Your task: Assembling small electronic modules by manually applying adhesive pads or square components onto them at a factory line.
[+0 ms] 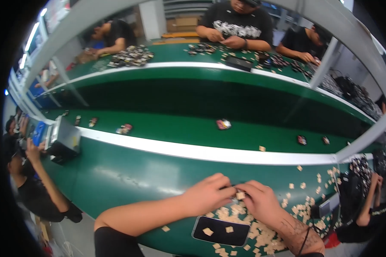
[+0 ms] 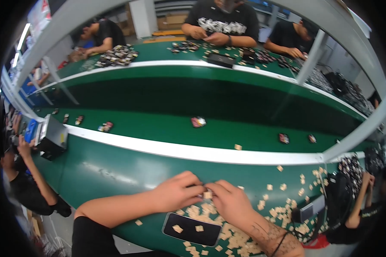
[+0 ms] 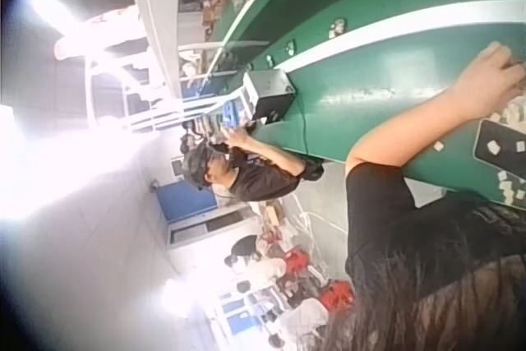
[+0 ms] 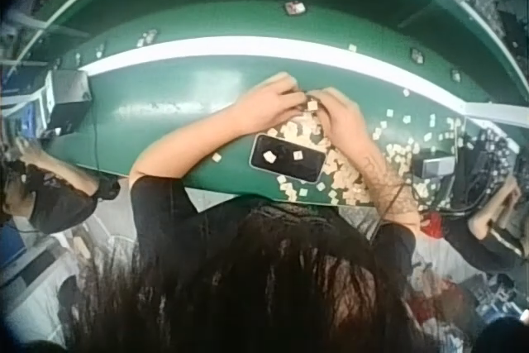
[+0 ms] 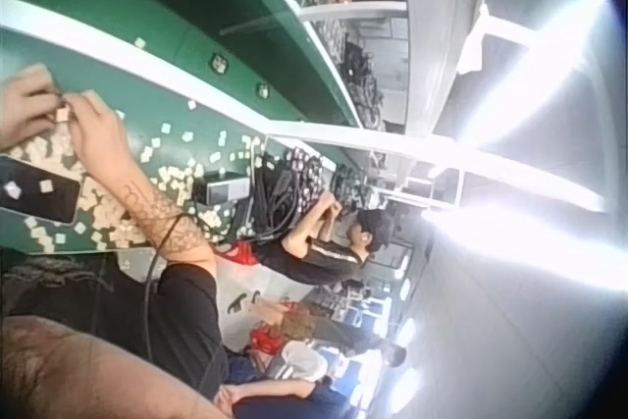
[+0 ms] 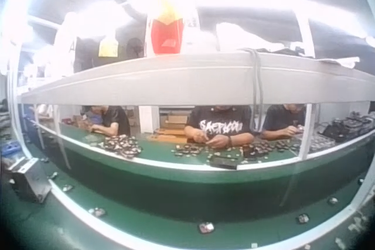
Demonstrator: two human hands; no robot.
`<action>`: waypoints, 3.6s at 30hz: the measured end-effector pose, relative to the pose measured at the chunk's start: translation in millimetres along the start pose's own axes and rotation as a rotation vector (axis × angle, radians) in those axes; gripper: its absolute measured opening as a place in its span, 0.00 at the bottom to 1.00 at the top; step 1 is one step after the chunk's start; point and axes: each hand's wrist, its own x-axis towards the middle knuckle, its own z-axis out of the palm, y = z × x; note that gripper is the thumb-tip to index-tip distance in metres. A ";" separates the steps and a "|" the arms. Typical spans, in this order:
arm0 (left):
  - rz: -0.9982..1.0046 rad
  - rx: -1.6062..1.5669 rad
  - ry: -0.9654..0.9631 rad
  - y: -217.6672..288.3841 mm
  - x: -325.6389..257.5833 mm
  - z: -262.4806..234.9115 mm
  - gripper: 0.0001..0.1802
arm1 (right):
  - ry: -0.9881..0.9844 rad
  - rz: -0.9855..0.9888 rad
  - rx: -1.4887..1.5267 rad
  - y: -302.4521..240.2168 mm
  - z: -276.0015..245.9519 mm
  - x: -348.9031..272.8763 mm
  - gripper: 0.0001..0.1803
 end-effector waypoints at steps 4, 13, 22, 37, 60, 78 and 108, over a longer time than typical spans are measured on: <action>-0.005 -0.070 0.016 2.7 -0.3 6.2 0.14 | 0.077 0.028 0.061 5.4 2.6 -7.1 0.19; 0.018 -0.114 0.003 2.4 7.2 5.0 0.20 | 0.053 0.139 0.091 0.7 -5.5 3.0 0.16; -0.029 0.007 0.045 3.9 8.4 -2.9 0.23 | 0.038 0.192 0.163 -2.0 0.0 3.4 0.17; -0.057 0.012 0.044 7.6 4.3 1.6 0.24 | 0.000 0.229 0.125 -9.5 -2.0 2.6 0.14; 0.029 -0.160 0.204 18.1 10.5 5.1 0.23 | 0.111 0.341 0.751 14.3 6.3 -2.2 0.09; -0.338 0.057 0.382 -75.0 83.1 -37.2 0.09 | 0.342 0.180 0.278 21.0 3.8 1.0 0.09; -0.106 0.185 0.054 -9.5 22.5 0.6 0.22 | 0.340 0.049 0.133 26.4 -9.2 9.6 0.15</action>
